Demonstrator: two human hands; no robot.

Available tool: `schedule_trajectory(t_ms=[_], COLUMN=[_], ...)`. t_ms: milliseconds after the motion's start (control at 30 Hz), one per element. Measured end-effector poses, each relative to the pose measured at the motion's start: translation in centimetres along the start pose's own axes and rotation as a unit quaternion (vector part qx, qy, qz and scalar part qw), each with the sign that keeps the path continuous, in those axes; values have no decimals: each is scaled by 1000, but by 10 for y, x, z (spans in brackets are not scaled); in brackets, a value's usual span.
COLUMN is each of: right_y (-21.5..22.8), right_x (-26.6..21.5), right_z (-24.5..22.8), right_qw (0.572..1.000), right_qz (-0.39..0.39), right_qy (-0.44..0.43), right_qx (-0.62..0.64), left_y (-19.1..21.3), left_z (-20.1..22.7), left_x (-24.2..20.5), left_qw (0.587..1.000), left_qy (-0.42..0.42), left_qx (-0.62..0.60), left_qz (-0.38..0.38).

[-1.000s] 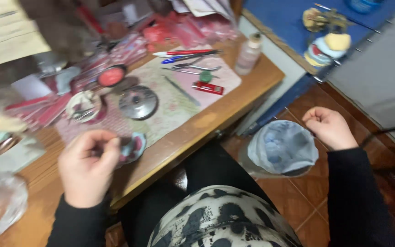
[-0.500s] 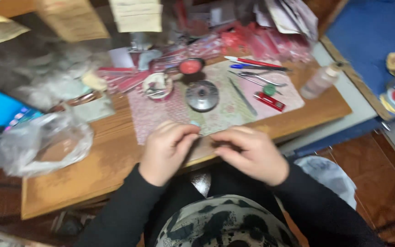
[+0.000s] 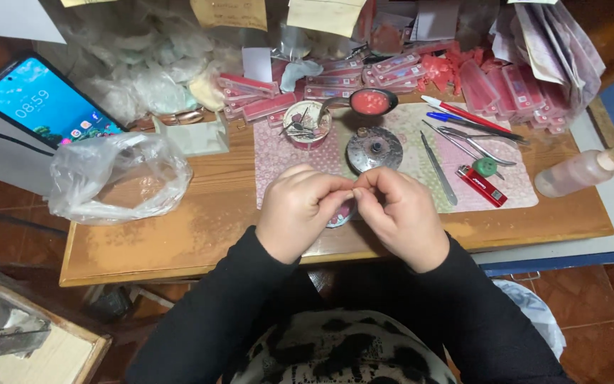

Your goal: The person assembles a pink denture base by hand, picking up small components and pressing them into place. They use a small metal tool to adjust the parts and apply liquid from a bottle onto the denture. The person also opens a drawer to retrieve a tool before continuing the assembly.

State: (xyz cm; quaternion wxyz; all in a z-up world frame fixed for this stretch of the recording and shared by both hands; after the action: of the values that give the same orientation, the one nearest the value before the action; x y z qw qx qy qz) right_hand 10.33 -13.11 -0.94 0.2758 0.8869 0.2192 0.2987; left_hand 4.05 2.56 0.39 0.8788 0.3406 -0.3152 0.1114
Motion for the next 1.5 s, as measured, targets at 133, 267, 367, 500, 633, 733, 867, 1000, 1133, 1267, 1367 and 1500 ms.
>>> schedule_trajectory(t_ms=[133,267,367,500,633,733,867,1000,1133,1267,1367,1500], right_y=[10,25,22,18,19,18,19,18,19,20,12,-11], right_x=[15,36,37,37,36,33,33,31,30,20,5,-4], right_z=[35,68,81,83,86,87,90,94,98,95,63,24], right_qw=[999,989,987,989,985,984,984,985,985,979,992,995], right_qz=[-7,14,19,16,21,26,31,34,47,49,-1,-90], right_qy=[-51,-144,-157,-149,-172,-178,-174,-167,-158,-160,-91,49], right_qx=[13,-34,-28,-8,10,21,23,14,50,114,88,7], left_y=[9,25,25,25,25,24,23,21,10,-5,-13,-11], left_z=[-9,-27,-37,-37,-33,-34,-36,-42,-40,-30,-32,-19], left_x=[1,-8,-15,-13,-11,-13,-15,-19,-22,-27,-36,-38], left_qw=[999,996,995,995,996,997,997,996,992,987,984,990], left_qy=[3,70,85,89,69,67,56,80,83,57,78,48], left_qx=[6,29,29,30,42,42,46,48,43,47,37,14], left_qz=[31,54,44,35,25,25,28,7,-82,-146,-154,-135])
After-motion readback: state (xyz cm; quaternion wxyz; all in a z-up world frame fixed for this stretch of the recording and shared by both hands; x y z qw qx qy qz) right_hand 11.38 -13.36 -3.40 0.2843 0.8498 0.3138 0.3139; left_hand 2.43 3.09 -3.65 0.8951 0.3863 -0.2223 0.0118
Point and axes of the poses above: each hand's wrist, its own x-axis towards the middle knuckle, its own y-axis out of the back of the hand, z = x × y, the point moved 6 cm from there along x, towards the middle knuckle, and after that the axes turned 2 degrees about -z, right-handed, at the moved point
